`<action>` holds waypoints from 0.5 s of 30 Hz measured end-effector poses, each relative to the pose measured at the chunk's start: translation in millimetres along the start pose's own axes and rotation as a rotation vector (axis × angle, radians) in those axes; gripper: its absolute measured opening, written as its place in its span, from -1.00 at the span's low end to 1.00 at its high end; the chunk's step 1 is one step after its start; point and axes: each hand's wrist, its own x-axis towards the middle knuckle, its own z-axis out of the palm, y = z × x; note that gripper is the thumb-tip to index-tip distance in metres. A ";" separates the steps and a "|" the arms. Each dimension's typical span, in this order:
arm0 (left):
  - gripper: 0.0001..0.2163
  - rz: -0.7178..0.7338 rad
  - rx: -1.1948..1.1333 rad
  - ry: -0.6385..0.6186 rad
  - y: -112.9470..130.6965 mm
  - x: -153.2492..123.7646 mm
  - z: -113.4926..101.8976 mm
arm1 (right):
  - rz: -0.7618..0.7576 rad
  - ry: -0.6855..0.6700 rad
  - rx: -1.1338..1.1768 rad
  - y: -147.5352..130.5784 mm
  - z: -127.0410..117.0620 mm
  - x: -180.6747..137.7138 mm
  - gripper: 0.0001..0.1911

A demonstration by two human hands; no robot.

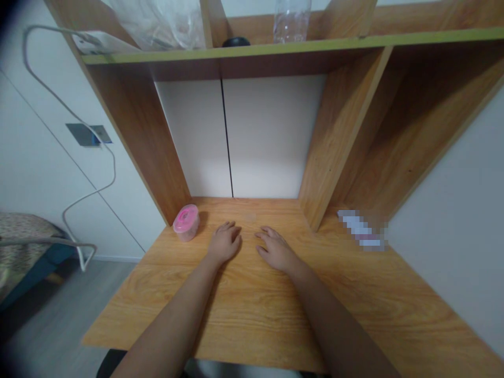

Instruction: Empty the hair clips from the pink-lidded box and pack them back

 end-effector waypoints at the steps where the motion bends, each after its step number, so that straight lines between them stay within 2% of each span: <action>1: -0.61 0.005 0.015 -0.005 2.7 -2.5 -1.0 | 0.004 0.002 0.007 0.6 0.4 0.0 -0.53; 7: -0.57 0.082 0.058 -0.086 21.7 -25.9 -16.1 | 0.034 0.081 0.135 1.2 -2.2 0.0 -0.61; 10: -0.49 0.179 0.013 -0.244 23.2 -39.2 -32.6 | 0.016 0.126 0.151 -2.3 -14.3 -0.6 -0.67; 11: -0.44 0.158 0.008 -0.286 21.6 -44.9 -39.4 | 0.008 0.133 0.139 -4.3 -20.0 -1.2 -0.68; 12: -0.42 0.131 0.001 -0.294 18.8 -51.7 -46.7 | 0.001 0.135 0.125 -6.7 -26.2 -2.2 -0.68; 15: -0.43 0.103 -0.048 -0.202 3.0 -82.2 -69.0 | -0.013 0.105 0.102 -15.9 -43.8 -9.7 -0.67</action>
